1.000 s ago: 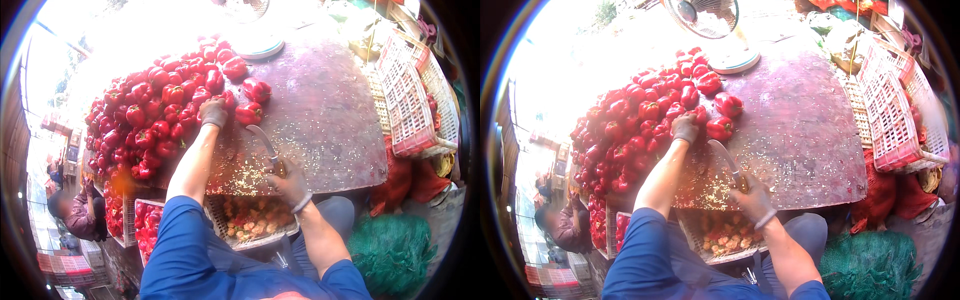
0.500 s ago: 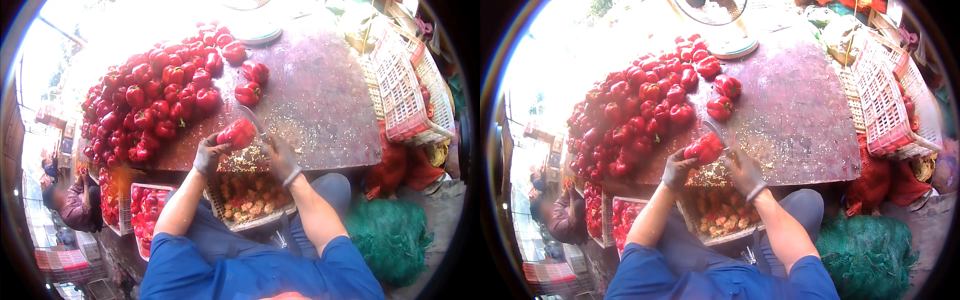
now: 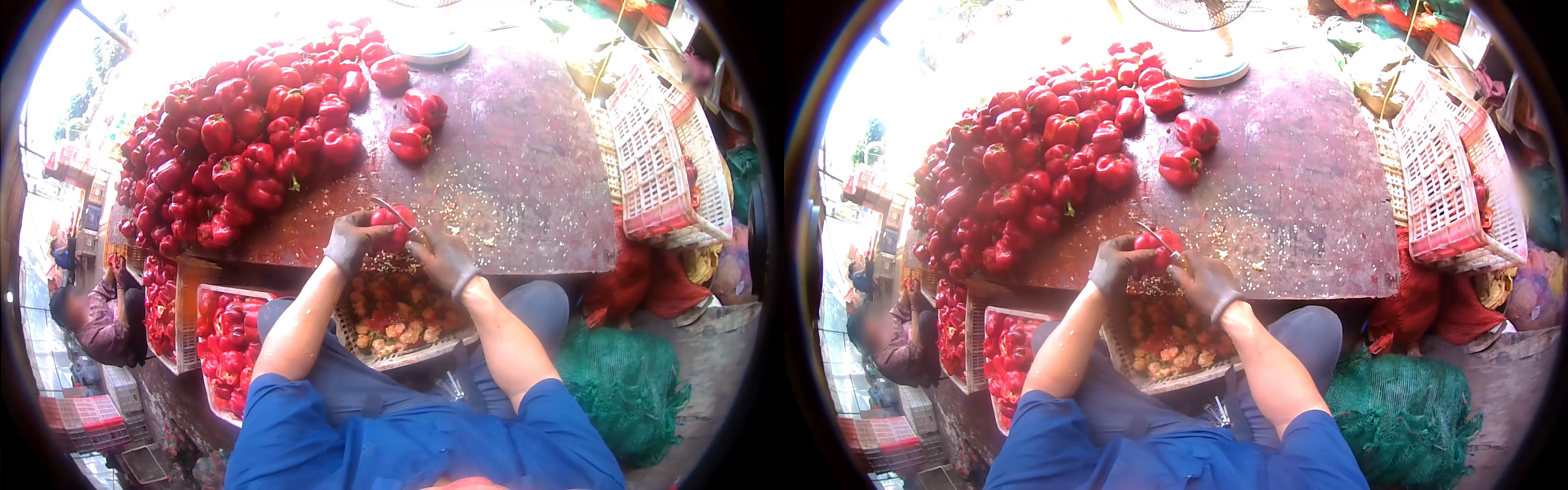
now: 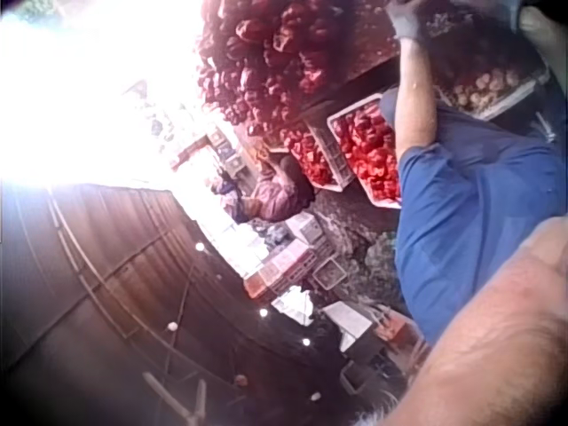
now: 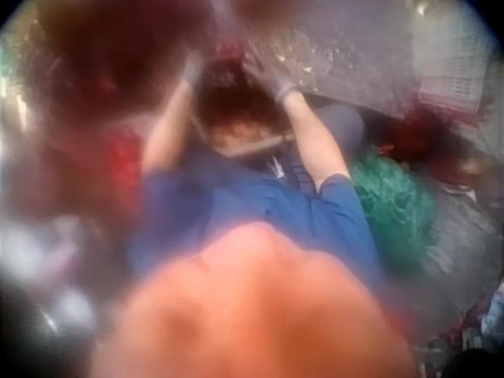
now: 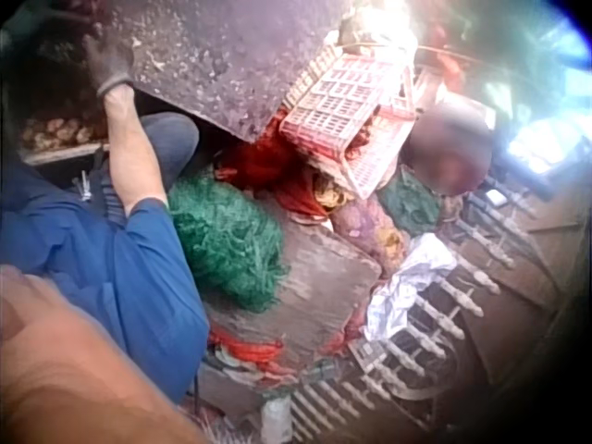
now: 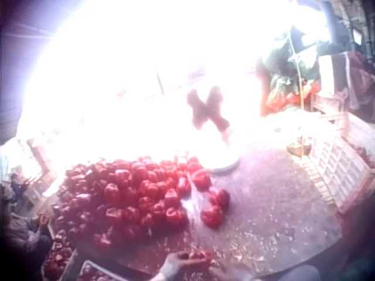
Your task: The person processes red peppers by cutting around the stem with a curved knife, pulling out the core and seeds, and placing the cleaned peppers into a white crate.
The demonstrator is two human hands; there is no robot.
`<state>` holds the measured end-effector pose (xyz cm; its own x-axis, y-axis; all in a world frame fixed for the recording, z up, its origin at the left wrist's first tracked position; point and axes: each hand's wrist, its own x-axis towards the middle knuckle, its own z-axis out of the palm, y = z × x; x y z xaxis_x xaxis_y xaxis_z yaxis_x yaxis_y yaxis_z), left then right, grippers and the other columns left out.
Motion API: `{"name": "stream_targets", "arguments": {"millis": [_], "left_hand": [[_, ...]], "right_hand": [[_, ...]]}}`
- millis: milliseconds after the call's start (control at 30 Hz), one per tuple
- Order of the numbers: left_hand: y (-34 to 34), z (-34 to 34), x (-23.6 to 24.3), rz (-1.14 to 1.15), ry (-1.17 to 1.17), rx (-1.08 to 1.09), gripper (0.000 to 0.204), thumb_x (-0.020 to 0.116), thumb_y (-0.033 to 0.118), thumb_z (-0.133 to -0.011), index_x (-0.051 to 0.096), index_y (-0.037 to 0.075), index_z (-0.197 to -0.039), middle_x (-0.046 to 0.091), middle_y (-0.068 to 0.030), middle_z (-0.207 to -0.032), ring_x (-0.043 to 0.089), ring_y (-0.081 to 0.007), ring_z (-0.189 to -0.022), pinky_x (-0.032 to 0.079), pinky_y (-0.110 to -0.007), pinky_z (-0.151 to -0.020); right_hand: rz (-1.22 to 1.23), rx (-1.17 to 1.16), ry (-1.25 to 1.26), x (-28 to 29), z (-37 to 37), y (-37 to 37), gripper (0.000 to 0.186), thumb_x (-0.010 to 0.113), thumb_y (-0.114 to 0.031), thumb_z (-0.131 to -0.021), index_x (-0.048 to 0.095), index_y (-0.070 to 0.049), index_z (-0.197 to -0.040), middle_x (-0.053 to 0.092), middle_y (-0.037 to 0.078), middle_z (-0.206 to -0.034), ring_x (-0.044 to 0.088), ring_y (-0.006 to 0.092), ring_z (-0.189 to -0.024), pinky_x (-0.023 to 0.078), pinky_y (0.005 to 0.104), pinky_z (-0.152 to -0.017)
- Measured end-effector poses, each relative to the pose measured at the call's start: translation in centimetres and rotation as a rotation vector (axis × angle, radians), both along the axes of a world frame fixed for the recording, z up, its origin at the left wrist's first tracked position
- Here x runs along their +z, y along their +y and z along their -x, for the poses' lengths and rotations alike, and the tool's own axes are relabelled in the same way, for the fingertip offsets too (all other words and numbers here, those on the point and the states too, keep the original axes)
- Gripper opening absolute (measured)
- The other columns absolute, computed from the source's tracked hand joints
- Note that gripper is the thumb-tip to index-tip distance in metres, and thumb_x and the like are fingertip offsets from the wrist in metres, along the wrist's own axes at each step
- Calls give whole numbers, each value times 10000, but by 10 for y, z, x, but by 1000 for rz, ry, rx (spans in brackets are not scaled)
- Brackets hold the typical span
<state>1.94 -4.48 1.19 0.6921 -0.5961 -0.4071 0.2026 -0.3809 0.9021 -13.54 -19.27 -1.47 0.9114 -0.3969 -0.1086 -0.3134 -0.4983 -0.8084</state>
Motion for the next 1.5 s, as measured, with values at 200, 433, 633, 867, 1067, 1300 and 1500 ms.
{"name": "stream_targets", "arguments": {"millis": [200, 433, 633, 867, 1067, 1300, 1500], "left_hand": [[-2, -5, -13, 18, 107, 161, 383, 831, 196, -817, 710, -26, -1105, 736, -104, -898, 660, -154, -653, 517, -277, -539], [10, -38, -37, 164, 228, 406, 250, 802, 138, -859, 704, 24, -1058, 693, -62, -823, 614, -138, -582, 449, -245, -439], [12, -37, -34, 269, 255, 343, 242, 761, 146, -898, 697, 23, -1097, 699, -52, -855, 624, -124, -619, 459, -251, -466], [11, -25, -39, 453, 364, 232, 287, 682, 206, -966, 675, 6, -1171, 716, -57, -942, 656, -135, -728, 507, -266, -571], [3, -1, -14, 486, 413, -18, 383, 650, 217, -974, 632, -15, -1278, 719, -80, -1085, 693, -174, -918, 561, -311, -780], [1, 4, -23, 484, 417, -163, 499, 669, 257, -959, 577, -31, -1355, 688, -107, -1212, 684, -207, -1047, 569, -346, -885], [-6, 20, -18, 423, 402, -91, 644, 739, 205, -913, 455, 30, -1464, 633, -125, -1305, 673, -256, -1115, 620, -383, -822]], "right_hand": [[110, 14, 105, -13, 3, 1, 377, 608, -380, -970, 653, -31, -1107, 700, 265, -934, 666, 470, -932, 500, 555, -821], [14, 65, 139, -15, 23, -8, 369, 617, -357, -958, 672, -11, -1073, 703, 258, -940, 665, 466, -938, 506, 515, -810], [-4, -51, 32, -14, 24, -6, 333, 684, -301, -928, 669, -14, -1096, 727, 196, -922, 694, 368, -866, 523, 448, -784], [-525, -314, -75, -14, 12, -5, 373, 781, -315, -871, 677, -19, -1072, 727, 138, -907, 703, 219, -829, 551, 375, -744], [-994, -385, -190, -15, -4, -1, 487, 834, -253, -852, 597, -9, -1200, 691, 76, -1026, 660, 136, -781, 546, 283, -653], [-1204, -389, -197, -14, 2, -6, 509, 832, -209, -837, 601, -22, -1250, 692, 51, -1026, 666, 114, -791, 534, 271, -572], [-1141, -548, -372, 1, -3, -2, 370, 771, -78, -854, 616, -13, -1183, 687, 50, -973, 669, 118, -795, 545, 282, -545]]}}
